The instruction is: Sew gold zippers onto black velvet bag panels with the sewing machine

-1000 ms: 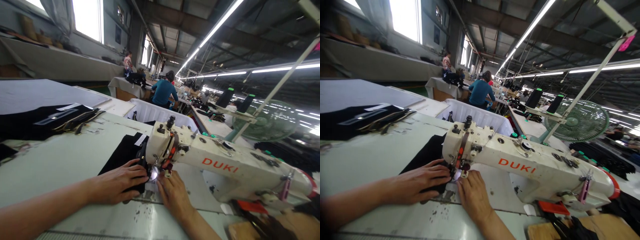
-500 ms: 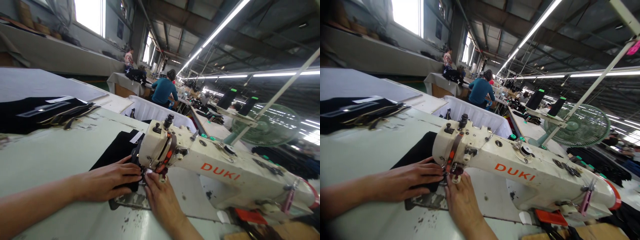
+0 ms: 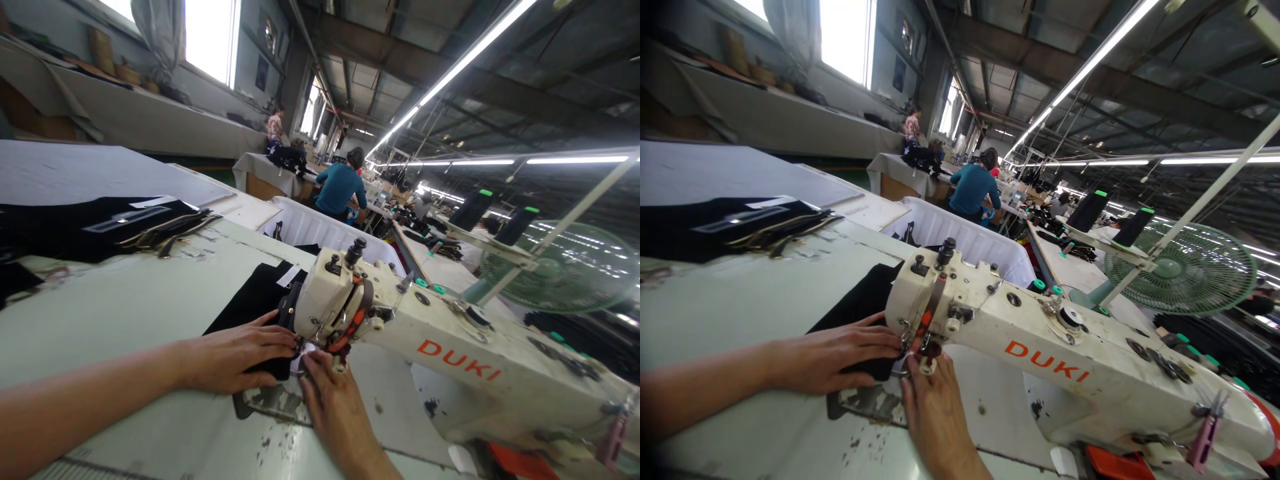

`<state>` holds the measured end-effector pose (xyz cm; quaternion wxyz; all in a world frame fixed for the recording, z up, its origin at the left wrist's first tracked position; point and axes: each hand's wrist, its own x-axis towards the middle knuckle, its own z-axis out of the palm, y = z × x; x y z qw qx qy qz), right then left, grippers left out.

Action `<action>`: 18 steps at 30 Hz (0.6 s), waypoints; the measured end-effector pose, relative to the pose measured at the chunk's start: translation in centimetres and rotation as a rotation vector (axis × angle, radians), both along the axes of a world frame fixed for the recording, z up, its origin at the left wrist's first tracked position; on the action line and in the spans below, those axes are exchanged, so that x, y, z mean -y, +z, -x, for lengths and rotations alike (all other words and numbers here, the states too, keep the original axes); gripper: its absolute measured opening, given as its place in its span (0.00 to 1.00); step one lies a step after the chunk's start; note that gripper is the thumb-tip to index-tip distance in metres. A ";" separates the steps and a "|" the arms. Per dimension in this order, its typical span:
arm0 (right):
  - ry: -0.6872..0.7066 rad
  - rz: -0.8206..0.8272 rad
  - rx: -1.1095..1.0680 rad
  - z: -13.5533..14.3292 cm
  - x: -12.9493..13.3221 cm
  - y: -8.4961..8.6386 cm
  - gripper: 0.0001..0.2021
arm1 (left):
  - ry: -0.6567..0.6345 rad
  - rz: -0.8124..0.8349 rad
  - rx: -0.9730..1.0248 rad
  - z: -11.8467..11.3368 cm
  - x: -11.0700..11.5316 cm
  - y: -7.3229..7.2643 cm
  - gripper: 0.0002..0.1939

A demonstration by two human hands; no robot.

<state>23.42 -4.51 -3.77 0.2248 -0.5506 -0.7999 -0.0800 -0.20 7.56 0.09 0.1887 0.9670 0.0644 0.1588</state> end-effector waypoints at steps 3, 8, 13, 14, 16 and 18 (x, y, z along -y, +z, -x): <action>-0.005 0.002 0.012 0.0 0.0 0.1 0.17 | 0.006 0.014 -0.028 0.1 0.1 0.1 0.26; -0.007 0.010 0.032 -0.2 0.0 -0.2 0.18 | 0.135 0.179 0.039 -0.1 -0.4 -0.5 0.16; 0.096 -0.136 0.078 -2.3 -1.1 -2.1 0.16 | 0.802 0.192 0.097 -0.4 -2.8 -1.8 0.22; 0.137 -0.193 0.087 -2.8 -1.5 -2.9 0.16 | 0.921 0.188 0.075 -0.4 -3.6 -1.9 0.28; 0.175 -0.289 0.081 -3.4 -2.4 -4.6 0.15 | 1.063 0.188 0.015 -0.2 -5.0 -1.9 0.36; 0.095 -0.356 0.014 -3.5 -3.2 -6.0 0.14 | 1.105 0.195 -0.033 -0.3 -6.1 -1.6 0.33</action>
